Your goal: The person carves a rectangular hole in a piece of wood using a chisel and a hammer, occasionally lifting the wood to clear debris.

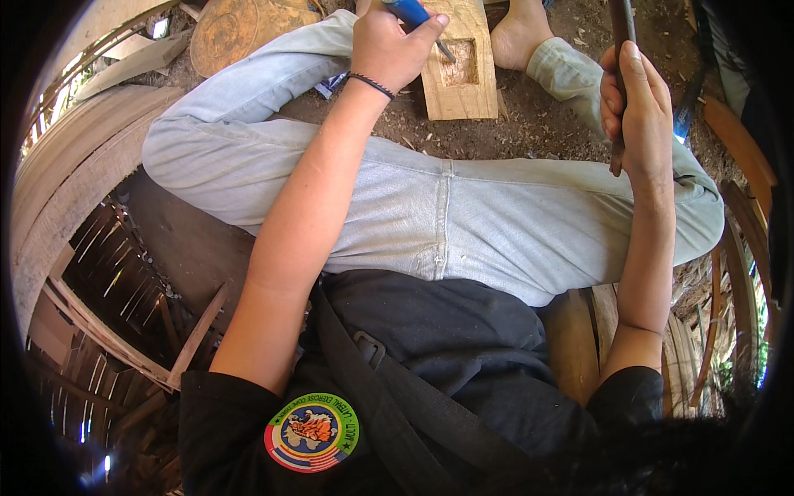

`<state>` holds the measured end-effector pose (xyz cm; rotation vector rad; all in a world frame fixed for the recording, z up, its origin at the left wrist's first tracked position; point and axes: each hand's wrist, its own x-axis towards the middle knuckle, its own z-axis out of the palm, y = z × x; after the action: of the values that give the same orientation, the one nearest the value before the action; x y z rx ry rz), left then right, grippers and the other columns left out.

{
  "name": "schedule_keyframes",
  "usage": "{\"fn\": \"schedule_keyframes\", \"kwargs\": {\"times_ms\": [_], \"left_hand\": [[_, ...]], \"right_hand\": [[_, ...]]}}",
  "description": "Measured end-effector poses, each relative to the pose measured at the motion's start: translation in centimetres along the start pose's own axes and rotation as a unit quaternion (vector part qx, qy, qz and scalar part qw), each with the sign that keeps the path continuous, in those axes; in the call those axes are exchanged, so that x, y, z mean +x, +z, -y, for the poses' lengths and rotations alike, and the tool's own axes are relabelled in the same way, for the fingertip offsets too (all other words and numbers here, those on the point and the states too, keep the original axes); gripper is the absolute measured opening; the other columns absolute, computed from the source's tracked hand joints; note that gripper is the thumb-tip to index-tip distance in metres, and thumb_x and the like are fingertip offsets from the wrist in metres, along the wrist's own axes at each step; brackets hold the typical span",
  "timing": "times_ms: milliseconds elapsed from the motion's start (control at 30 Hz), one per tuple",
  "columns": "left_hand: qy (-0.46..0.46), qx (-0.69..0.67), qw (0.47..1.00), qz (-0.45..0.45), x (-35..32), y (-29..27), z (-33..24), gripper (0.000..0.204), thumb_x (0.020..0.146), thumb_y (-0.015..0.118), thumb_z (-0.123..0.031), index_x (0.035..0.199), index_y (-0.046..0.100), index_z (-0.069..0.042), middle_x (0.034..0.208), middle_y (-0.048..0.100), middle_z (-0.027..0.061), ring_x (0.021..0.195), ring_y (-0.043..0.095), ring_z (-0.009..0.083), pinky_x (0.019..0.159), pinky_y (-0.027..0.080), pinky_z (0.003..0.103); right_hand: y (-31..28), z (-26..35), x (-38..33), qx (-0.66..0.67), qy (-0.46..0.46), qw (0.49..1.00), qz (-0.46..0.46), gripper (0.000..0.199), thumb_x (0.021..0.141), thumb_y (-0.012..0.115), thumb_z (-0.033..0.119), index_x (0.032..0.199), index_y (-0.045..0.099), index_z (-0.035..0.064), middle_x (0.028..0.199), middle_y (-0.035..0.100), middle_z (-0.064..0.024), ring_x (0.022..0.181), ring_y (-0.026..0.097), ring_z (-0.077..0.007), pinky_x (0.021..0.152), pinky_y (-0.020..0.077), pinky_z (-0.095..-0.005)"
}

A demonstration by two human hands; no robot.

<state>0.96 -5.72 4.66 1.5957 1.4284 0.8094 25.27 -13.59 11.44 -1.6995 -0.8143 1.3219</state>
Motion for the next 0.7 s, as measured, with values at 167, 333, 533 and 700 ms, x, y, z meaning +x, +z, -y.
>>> {"fn": "schedule_keyframes", "kwargs": {"times_ms": [167, 333, 533, 700], "left_hand": [[0.010, 0.006, 1.000, -0.007, -0.06, 0.05, 0.34, 0.022, 0.079, 0.071, -0.009, 0.096, 0.061, 0.000, 0.082, 0.067, 0.0077, 0.077, 0.065, 0.0180, 0.071, 0.052, 0.030], [-0.006, -0.026, 1.000, -0.007, 0.13, -0.14, 0.24, 0.020, 0.080, 0.071, -0.010, 0.092, 0.060, 0.001, 0.081, 0.066, 0.0073, 0.074, 0.064, 0.0158, 0.067, 0.051, 0.029], [-0.002, -0.035, 0.999, -0.030, 0.30, 0.02, 0.72, 0.017, 0.080, 0.071, -0.009, 0.087, 0.059, 0.002, 0.079, 0.065, 0.0073, 0.073, 0.063, 0.0146, 0.066, 0.051, 0.028], [-0.024, -0.079, 0.997, -0.011, 0.66, 0.05, 0.90, 0.019, 0.079, 0.072, -0.007, 0.089, 0.058, 0.001, 0.077, 0.063, 0.0059, 0.071, 0.062, 0.0144, 0.065, 0.051, 0.028]], "right_hand": [[0.12, 0.25, -0.10, -0.005, 0.007, 1.000, -0.007, 0.036, 0.101, 0.042, 0.038, 0.093, 0.055, 0.0051, 0.059, 0.036, 0.0057, 0.044, 0.033, -0.0020, 0.038, 0.0262, -0.0184], [0.21, 0.21, -0.14, -0.012, 0.008, 1.000, -0.008, 0.036, 0.101, 0.042, 0.038, 0.093, 0.056, 0.0051, 0.059, 0.037, 0.0057, 0.044, 0.033, -0.0018, 0.038, 0.0263, -0.0182], [0.18, 0.25, -0.21, -0.024, 0.014, 1.000, -0.013, 0.037, 0.101, 0.042, 0.038, 0.094, 0.057, 0.0048, 0.060, 0.037, 0.0056, 0.044, 0.033, -0.0017, 0.038, 0.0267, -0.0183], [0.23, 0.16, -0.05, -0.039, 0.001, 0.999, -0.010, 0.036, 0.101, 0.043, 0.037, 0.094, 0.057, 0.0044, 0.059, 0.037, 0.0057, 0.044, 0.033, -0.0019, 0.039, 0.0267, -0.0183]]}}
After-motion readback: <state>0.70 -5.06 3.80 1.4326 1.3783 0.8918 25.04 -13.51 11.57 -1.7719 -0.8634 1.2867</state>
